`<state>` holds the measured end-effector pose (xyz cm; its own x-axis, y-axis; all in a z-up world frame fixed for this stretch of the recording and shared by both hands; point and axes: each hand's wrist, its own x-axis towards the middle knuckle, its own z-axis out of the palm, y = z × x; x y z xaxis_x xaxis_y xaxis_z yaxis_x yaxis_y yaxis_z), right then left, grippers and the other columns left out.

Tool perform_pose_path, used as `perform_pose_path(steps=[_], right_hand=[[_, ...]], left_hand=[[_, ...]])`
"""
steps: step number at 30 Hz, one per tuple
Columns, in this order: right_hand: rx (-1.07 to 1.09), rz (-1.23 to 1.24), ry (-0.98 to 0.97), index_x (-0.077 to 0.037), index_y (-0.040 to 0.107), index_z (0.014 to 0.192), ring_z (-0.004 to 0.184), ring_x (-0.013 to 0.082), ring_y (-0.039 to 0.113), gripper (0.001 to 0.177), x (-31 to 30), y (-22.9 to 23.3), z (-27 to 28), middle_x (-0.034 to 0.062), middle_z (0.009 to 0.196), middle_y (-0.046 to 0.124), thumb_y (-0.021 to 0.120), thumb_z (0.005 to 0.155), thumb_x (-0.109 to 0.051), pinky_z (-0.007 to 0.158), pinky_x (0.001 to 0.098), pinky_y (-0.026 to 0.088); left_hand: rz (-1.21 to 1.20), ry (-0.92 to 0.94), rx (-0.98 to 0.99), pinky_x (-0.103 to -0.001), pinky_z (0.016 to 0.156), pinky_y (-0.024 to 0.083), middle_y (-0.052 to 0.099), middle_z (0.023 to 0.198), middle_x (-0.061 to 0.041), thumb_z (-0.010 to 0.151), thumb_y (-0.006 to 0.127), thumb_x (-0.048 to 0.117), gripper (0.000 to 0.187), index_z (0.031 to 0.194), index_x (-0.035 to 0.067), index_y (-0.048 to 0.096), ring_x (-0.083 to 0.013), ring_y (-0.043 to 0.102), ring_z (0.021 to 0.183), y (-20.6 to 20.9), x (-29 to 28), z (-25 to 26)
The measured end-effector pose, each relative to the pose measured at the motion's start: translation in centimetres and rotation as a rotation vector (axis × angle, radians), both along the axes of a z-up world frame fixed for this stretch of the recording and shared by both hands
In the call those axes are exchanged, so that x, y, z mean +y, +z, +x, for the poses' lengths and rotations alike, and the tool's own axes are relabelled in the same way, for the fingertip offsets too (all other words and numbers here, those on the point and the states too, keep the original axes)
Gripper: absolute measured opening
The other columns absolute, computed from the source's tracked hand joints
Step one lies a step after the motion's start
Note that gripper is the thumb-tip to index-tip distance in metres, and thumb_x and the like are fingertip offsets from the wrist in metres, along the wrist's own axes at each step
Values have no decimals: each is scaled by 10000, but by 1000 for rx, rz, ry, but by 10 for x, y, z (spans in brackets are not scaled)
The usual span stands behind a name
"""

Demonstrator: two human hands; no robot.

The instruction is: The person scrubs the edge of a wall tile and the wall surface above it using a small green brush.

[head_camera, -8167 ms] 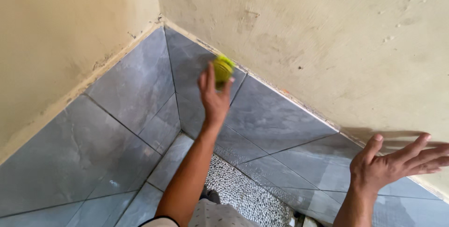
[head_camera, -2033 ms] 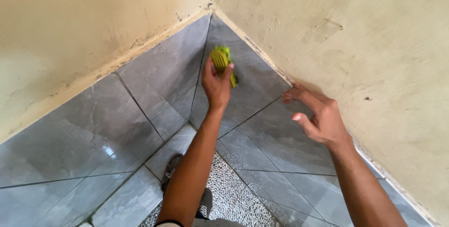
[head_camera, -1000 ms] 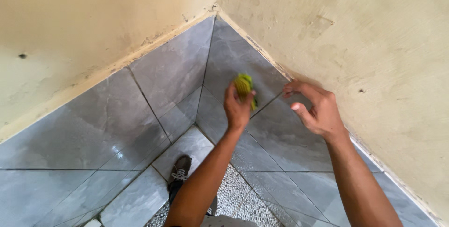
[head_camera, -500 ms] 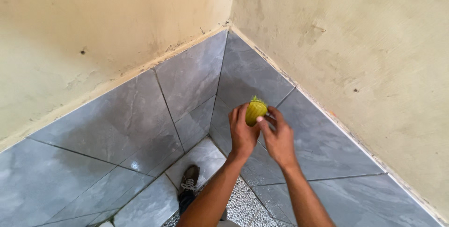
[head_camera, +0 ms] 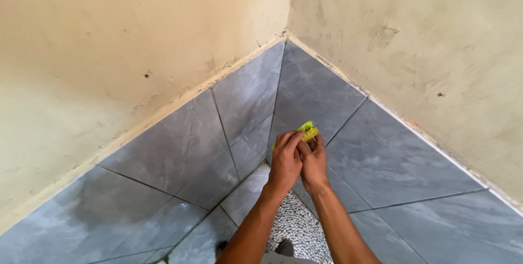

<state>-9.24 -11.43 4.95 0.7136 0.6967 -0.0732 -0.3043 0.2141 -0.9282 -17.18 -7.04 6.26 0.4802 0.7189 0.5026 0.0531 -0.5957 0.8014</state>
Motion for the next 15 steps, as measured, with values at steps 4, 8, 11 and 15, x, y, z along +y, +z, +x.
perform_pose_path(steps=[4,8,11,15], right_hand=[[118,9,-9,33,445,1414,1099,221,615,525,43,3,-28,146,1260,603,639,946,-105,891,363,534],[52,27,-34,-17,406,1446,1151,218,618,601,93,13,-66,117,1291,572,671,915,-106,972,368,554],[-74,12,-30,-1,413,1484,1190,252,620,646,120,11,-104,157,1324,581,690,908,-96,995,376,532],[-263,-12,-1,24,377,1515,1290,269,599,703,148,16,-152,198,1405,608,720,911,-89,1019,386,541]], left_hand=[[98,44,13,-454,1119,446,544,1449,-170,924,622,-1,381,1304,12,636,-378,501,1372,23,25,-61],[387,431,142,-623,1222,257,409,1581,-214,910,663,128,505,1398,32,582,-460,316,1513,30,62,-142],[443,634,290,-719,1196,80,348,1603,-254,889,658,214,595,1445,39,539,-483,190,1539,26,88,-189],[454,742,341,-719,1184,-117,209,1682,-289,966,621,275,702,1566,-22,409,-461,-15,1589,8,124,-224]])
